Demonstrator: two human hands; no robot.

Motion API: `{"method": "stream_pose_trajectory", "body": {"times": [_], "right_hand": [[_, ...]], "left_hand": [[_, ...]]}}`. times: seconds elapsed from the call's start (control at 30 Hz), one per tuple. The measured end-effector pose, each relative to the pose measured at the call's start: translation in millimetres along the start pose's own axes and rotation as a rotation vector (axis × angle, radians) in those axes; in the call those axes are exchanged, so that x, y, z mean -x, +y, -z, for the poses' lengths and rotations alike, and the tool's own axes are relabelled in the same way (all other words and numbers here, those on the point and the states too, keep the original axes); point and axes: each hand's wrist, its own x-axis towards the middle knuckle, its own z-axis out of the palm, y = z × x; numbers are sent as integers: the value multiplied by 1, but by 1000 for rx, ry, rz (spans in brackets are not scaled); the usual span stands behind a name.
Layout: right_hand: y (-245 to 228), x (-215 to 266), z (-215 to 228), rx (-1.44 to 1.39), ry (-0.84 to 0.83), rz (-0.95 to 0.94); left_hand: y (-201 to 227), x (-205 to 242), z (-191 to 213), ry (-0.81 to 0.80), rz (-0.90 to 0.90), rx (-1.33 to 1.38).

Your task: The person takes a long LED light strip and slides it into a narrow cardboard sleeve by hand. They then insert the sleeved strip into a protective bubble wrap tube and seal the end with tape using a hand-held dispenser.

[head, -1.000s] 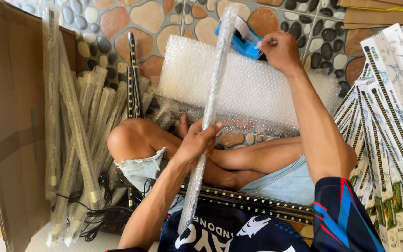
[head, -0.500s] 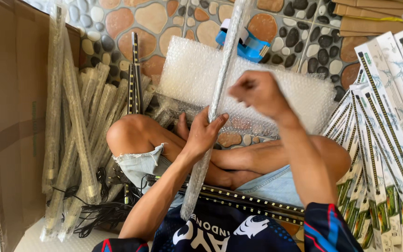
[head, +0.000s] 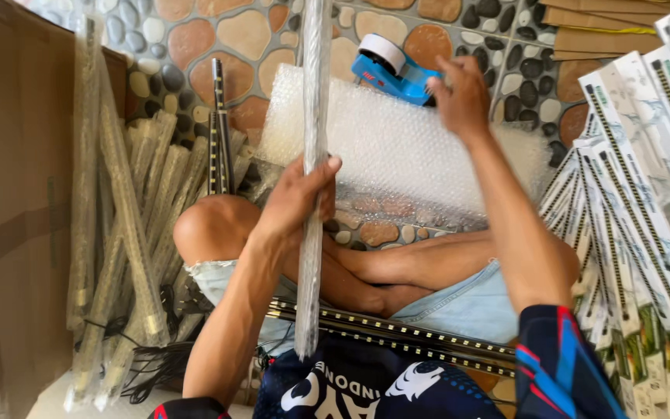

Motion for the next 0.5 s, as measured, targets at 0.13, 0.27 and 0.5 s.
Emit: {"method": "stream_pose_trajectory", "body": {"times": [0.13, 0.27, 0.5], "right_hand": [[34, -33, 0, -59, -361, 39], [28, -38, 4, -133, -389, 31], [22, 8, 21, -735, -367, -389]], "left_hand": [[13, -29, 11, 171, -82, -104], [8, -44, 31, 278, -152, -256], [-6, -53, 53, 394, -252, -275]]}}
